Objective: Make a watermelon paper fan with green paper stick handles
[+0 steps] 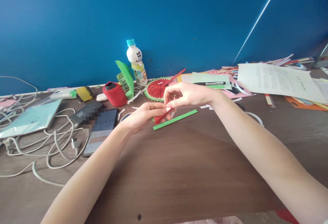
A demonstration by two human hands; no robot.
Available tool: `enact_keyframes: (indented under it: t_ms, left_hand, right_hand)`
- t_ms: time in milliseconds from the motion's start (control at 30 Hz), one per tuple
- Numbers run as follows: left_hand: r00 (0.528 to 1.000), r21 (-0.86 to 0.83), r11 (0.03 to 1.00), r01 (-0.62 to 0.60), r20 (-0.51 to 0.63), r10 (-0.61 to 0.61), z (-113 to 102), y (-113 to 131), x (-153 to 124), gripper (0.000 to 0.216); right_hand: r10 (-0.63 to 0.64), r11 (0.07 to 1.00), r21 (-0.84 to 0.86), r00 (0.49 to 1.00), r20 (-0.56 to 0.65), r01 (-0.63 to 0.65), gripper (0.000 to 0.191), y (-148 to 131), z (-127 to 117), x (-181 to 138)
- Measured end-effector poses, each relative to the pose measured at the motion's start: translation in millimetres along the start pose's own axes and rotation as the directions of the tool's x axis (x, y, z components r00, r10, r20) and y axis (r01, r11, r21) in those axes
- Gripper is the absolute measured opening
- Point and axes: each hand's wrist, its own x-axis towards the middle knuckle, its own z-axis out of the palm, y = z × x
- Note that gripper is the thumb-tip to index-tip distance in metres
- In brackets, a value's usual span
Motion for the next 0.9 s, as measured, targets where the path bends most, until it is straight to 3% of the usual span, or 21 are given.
enact_keyframes:
  t_ms: [233, 533, 700, 900]
  left_hand:
    - [0.999, -0.225, 0.973, -0.04, -0.031, 0.034, -7.9, -2.4, -1.0, 0.016]
    - [0.999, -0.35, 0.936, -0.043, -0.02, 0.039, -9.4, -4.5, -0.6, 0.02]
    - [0.998, -0.38, 0.924, -0.04, 0.031, 0.056, -10.9, -7.0, 0.7, 0.021]
    - [0.991, -0.396, 0.918, -0.021, 0.11, 0.07, -8.9, -6.9, -0.5, 0.02]
  right_hand:
    - [-0.124, 0.973, 0.193, 0.992, -0.026, 0.127, 0.026, 8.4, -11.8, -0.3]
    - [-0.087, 0.934, 0.346, 0.996, -0.011, 0.086, 0.02, 14.9, -13.3, 0.1]
    - [-0.117, 0.926, 0.362, 0.993, 0.002, 0.108, 0.019, 12.4, -7.6, 1.7]
    - [-0.231, 0.845, 0.502, 0.972, 0.034, 0.183, 0.022, 16.5, -4.1, 6.0]
